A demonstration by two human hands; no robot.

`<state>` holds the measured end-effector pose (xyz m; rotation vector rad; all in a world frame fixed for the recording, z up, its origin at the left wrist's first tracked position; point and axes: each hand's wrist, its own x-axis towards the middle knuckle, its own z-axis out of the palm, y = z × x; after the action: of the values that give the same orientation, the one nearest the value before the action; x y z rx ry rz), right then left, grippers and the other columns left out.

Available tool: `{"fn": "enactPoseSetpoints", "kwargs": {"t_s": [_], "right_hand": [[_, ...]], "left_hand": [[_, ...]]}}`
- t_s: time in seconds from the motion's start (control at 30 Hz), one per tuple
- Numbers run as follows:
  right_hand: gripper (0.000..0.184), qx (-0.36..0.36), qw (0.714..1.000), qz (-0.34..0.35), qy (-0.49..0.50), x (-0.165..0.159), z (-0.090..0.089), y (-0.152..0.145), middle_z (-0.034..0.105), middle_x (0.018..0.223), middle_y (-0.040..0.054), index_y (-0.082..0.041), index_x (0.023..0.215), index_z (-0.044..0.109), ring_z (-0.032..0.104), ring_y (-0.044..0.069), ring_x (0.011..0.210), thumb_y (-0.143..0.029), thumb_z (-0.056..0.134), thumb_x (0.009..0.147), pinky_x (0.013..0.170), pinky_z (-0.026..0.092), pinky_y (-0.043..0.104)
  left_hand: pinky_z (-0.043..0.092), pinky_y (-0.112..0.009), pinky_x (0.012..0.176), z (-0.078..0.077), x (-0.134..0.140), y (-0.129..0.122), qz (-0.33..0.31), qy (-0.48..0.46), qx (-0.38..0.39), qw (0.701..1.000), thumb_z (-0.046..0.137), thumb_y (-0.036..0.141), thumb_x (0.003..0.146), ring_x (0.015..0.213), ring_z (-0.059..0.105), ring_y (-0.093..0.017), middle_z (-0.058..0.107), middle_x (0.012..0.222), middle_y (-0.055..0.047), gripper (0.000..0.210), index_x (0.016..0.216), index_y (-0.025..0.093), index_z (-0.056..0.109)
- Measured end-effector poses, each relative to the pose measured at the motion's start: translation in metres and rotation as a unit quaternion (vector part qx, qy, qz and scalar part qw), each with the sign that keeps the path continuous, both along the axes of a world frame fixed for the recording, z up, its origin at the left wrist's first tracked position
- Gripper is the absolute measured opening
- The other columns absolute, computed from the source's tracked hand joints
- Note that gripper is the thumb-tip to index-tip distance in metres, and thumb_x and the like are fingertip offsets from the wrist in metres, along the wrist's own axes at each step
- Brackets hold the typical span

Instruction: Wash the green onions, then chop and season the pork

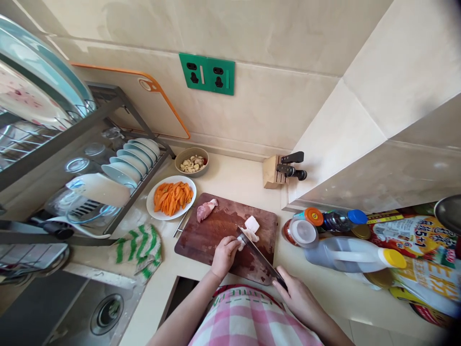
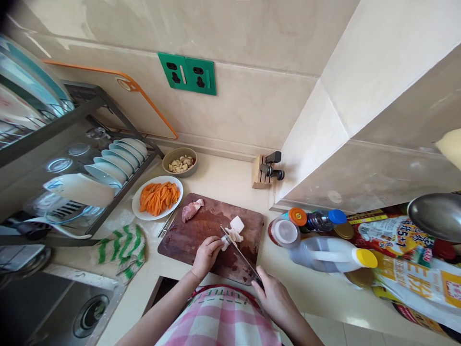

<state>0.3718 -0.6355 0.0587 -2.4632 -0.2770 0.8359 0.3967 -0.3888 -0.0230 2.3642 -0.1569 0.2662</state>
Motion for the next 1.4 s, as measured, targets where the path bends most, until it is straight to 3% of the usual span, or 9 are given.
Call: {"fn": "enactPoseSetpoints", "kwargs": {"t_s": [0.13,0.27,0.57,0.8,1.0,1.17,1.3,1.4], "right_hand": [[0.03,-0.002,1.0,0.015,0.0,-0.005,0.016,-0.012,0.067,0.088,0.0063,-0.022,0.105,0.049,0.063,0.021,0.083,-0.038,0.031,0.087,0.067,0.043,0.027],[0.024,-0.015,0.999,0.043,0.004,-0.007,0.015,-0.01,0.067,0.086,0.005,-0.023,0.099,0.049,0.064,0.021,0.081,-0.035,0.032,0.087,0.065,0.041,0.025],[0.023,-0.021,0.997,0.055,-0.058,0.028,-0.004,0.055,0.068,0.087,0.0084,-0.019,0.106,0.048,0.064,0.02,0.082,-0.027,0.035,0.089,0.065,0.04,0.024],[0.036,0.002,1.0,0.009,0.004,0.005,0.0,0.005,0.067,0.096,0.0089,-0.02,0.116,0.047,0.063,0.021,0.09,-0.038,0.032,0.088,0.07,0.044,0.026],[0.03,-0.023,0.998,0.057,0.012,-0.006,0.013,-0.01,0.067,0.093,0.0073,-0.022,0.108,0.048,0.063,0.021,0.087,-0.035,0.031,0.087,0.07,0.043,0.026],[0.022,-0.04,0.997,0.06,-0.018,0.009,0.006,0.021,0.067,0.086,0.0056,-0.022,0.105,0.047,0.064,0.019,0.08,-0.029,0.033,0.088,0.063,0.04,0.023],[0.019,-0.009,0.997,0.058,-0.046,0.03,0.002,0.057,0.067,0.085,0.0064,-0.021,0.101,0.048,0.064,0.018,0.08,-0.027,0.035,0.089,0.063,0.039,0.022],[0.021,-0.002,0.998,0.051,-0.043,0.028,-0.002,0.054,0.067,0.087,0.0069,-0.02,0.103,0.048,0.064,0.019,0.081,-0.028,0.034,0.089,0.064,0.04,0.022]], "left_hand": [[0.05,-0.026,0.077,0.0,0.005,-0.002,0.006,-0.002,0.008,1.0,0.045,0.024,0.088,0.085,0.058,-0.015,0.064,0.091,-0.005,0.022,0.089,0.022,0.068],[0.051,-0.028,0.078,0.001,0.008,-0.003,-0.001,0.0,0.017,1.0,0.045,0.022,0.087,0.086,0.059,-0.015,0.064,0.091,-0.005,0.023,0.09,0.023,0.068],[0.05,-0.027,0.078,0.003,0.01,-0.002,-0.018,0.007,0.025,0.999,0.046,0.018,0.086,0.086,0.059,-0.016,0.065,0.092,-0.005,0.022,0.089,0.022,0.068],[0.049,-0.026,0.077,0.005,0.002,-0.002,-0.002,0.01,-0.006,1.0,0.044,0.023,0.088,0.085,0.058,-0.015,0.062,0.089,-0.005,0.022,0.087,0.022,0.067],[0.05,-0.027,0.077,0.004,0.006,-0.001,-0.006,0.006,0.014,1.0,0.045,0.023,0.088,0.086,0.058,-0.016,0.063,0.09,-0.006,0.023,0.089,0.021,0.067],[0.05,-0.027,0.078,0.006,0.008,-0.003,-0.013,0.003,0.008,1.0,0.045,0.02,0.087,0.086,0.059,-0.015,0.065,0.092,-0.005,0.024,0.087,0.021,0.069],[0.05,-0.027,0.079,0.006,0.008,-0.003,-0.011,0.002,-0.002,1.0,0.045,0.021,0.088,0.086,0.059,-0.015,0.065,0.091,-0.005,0.024,0.086,0.021,0.069],[0.05,-0.026,0.078,0.005,0.007,-0.003,-0.012,-0.002,-0.001,1.0,0.045,0.021,0.088,0.085,0.058,-0.015,0.065,0.09,-0.005,0.024,0.086,0.021,0.069]]}}
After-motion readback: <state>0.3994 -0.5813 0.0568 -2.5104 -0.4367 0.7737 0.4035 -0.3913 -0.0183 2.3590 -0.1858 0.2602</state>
